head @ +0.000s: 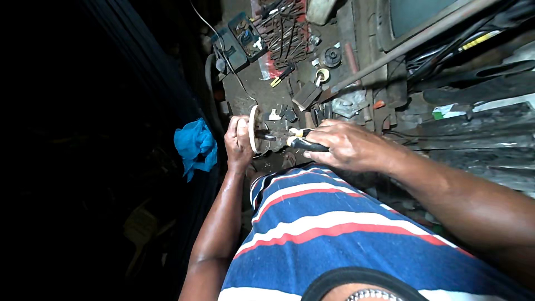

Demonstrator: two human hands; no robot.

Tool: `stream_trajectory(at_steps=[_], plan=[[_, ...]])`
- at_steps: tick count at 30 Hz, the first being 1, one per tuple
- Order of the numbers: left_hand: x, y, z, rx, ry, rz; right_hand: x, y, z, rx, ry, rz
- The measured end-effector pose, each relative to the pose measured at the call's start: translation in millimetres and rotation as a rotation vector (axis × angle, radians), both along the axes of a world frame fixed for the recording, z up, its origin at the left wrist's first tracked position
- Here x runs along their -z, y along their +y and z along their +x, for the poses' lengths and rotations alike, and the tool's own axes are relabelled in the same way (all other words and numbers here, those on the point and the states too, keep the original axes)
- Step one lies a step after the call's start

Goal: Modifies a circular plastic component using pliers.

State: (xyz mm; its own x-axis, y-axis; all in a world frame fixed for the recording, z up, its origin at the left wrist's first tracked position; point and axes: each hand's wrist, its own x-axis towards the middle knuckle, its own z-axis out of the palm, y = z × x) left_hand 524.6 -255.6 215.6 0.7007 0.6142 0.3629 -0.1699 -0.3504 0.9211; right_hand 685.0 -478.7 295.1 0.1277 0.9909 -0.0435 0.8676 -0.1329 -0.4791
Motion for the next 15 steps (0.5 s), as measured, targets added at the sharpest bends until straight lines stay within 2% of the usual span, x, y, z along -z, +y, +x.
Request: stream_trajectory(at_steps=[1,3,4,6,7,15], plan=[[-10.9,-3.2,0.1,-0.015,0.061,0.0,1.0,-0.1,-0.4,-0.005,-0.004,0.007],[-58.3,-15.7,3.2,-0.022,0.328,-0.093,3.2,0.3,-1.5,-0.012,-0.026,0.032],[-57.6,-15.2,3.9,-0.024,0.325,-0.089,3.8,1.3,-2.1,-0.017,-0.046,0.036],[-14.3,-1.2,3.6,-0.028,0.108,-0.017,5.5,3.7,-3.0,-0.024,-0.117,0.052],[-4.3,2.5,4.8,-0.032,0.069,-0.022,7.0,5.2,-3.0,-0.023,-0.159,0.065],[-2.1,10.2,6.9,-0.059,0.277,-0.231,1.6,15.0,-1.8,-0.032,-0.36,0.119]])
